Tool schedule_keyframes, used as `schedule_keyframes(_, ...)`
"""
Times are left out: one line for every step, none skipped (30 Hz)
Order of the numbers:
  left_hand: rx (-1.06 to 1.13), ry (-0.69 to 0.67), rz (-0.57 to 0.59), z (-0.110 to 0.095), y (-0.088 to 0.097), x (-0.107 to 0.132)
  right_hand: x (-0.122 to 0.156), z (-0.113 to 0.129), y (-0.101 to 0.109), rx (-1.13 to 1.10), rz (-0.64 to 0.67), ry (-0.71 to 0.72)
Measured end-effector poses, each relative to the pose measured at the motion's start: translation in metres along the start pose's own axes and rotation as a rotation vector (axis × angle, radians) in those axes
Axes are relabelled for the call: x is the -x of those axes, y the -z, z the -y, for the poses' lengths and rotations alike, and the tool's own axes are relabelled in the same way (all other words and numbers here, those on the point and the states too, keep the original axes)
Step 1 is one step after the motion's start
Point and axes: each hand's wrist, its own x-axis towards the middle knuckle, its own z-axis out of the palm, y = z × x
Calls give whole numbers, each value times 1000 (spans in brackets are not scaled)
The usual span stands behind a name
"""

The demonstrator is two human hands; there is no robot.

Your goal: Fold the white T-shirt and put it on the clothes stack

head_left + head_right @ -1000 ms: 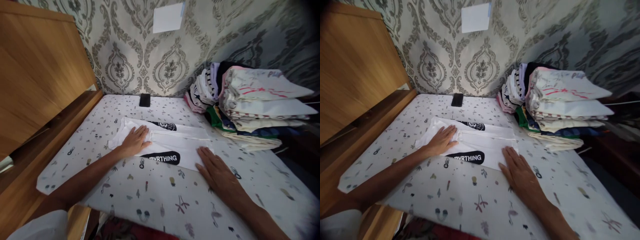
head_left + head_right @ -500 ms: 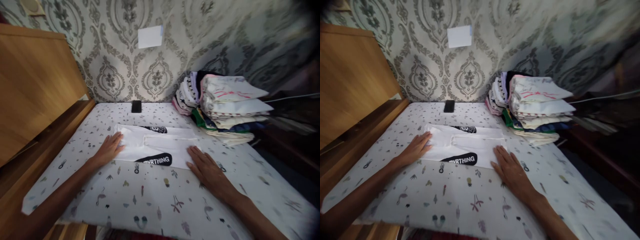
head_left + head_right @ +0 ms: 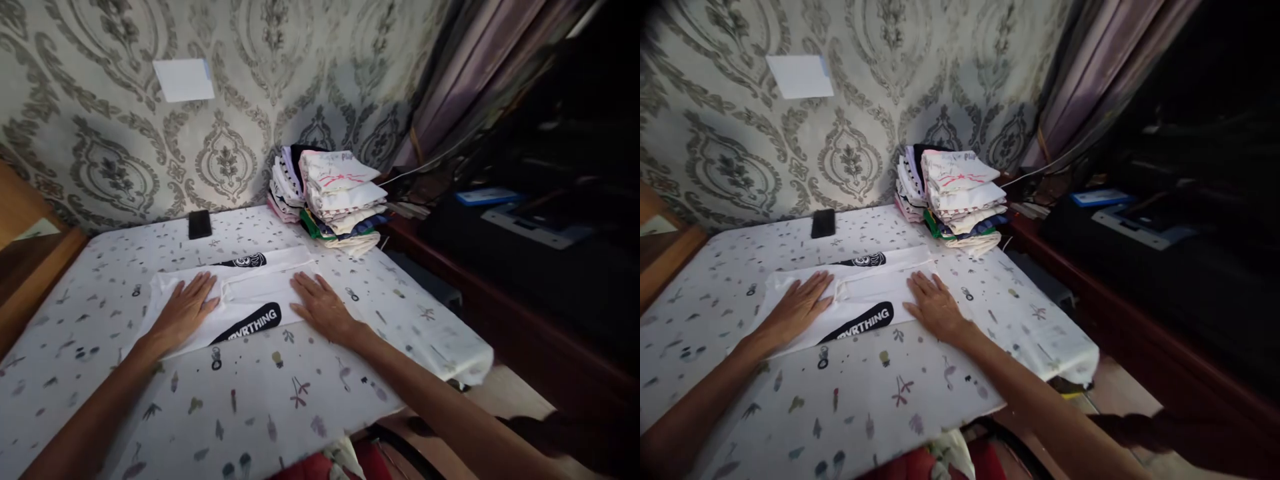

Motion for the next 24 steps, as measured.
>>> schedule_keyframes(1, 2, -10, 1, 0, 0, 1, -1, 0, -10, 3, -1)
schedule_keyframes(12, 3, -17, 1, 0, 0, 1, -2, 0, -21, 2, -1)
schedule_keyframes(35, 2, -20, 1, 2, 1, 1, -3, 0, -33, -3, 0)
schedule_keyframes(74, 4, -22, 1, 4, 2, 2, -4, 0, -46, -13, 3)
schedule_keyframes(130, 10, -31, 2, 7, 3, 2, -5, 0, -64, -26, 6)
schedule_keyframes(198, 23, -48, 4, 10, 5, 2, -6, 0, -86, -43, 5)
schedule_keyframes(271, 43, -72, 6, 13, 8, 2, -8, -1, -110, -66, -6)
schedule_keyframes(338, 67, -103, 8, 16, 11, 2, -10, -1, -135, -96, -31)
schedule_keyframes(392, 91, -136, 10, 20, 14, 2, -12, 0, -159, -128, -72)
schedule_keyframes(429, 111, -165, 12, 23, 17, 2, -15, 1, -177, -159, -128)
schedule_keyframes(451, 121, -185, 12, 26, 19, 2, -18, 2, -185, -184, -200)
schedule_keyframes(463, 121, -196, 12, 30, 20, 3, -21, 3, -183, -197, -277)
schedule_keyframes(473, 111, -201, 10, 33, 19, 5, -24, 5, -171, -196, -350)
schedule_keyframes(481, 91, -203, 7, 37, 15, 7, -26, 7, -151, -182, -413)
schedule_keyframes(487, 59, -200, 1, 41, 9, 10, -28, 8, -128, -164, -460)
schedule_keyframes(491, 17, -195, -6, 45, 0, 14, -29, 10, -108, -145, -489)
schedule_keyframes(493, -34, -183, -15, 48, -13, 18, -29, 12, -94, -129, -507)
schedule_keyframes(491, -89, -162, -27, 50, -28, 22, -28, 13, -88, -118, -519)
schedule_keyframes(484, -142, -132, -39, 52, -45, 25, -26, 15, -88, -111, -533)
schedule_keyframes(481, -192, -86, -53, 52, -65, 28, -23, 16, -93, -104, -550)
schedule_keyframes(463, -229, -37, -68, 51, -85, 30, -20, 17, -97, -96, -571)
schedule_keyframes(427, -248, 4, -83, 49, -105, 31, -17, 19, -99, -88, -591)
schedule_keyframes(410, -262, 14, -98, 45, -124, 32, -13, 20, -99, -80, -609)
schedule_keyframes(398, -274, 19, -112, 41, -143, 32, -10, 22, -99, -70, -625)
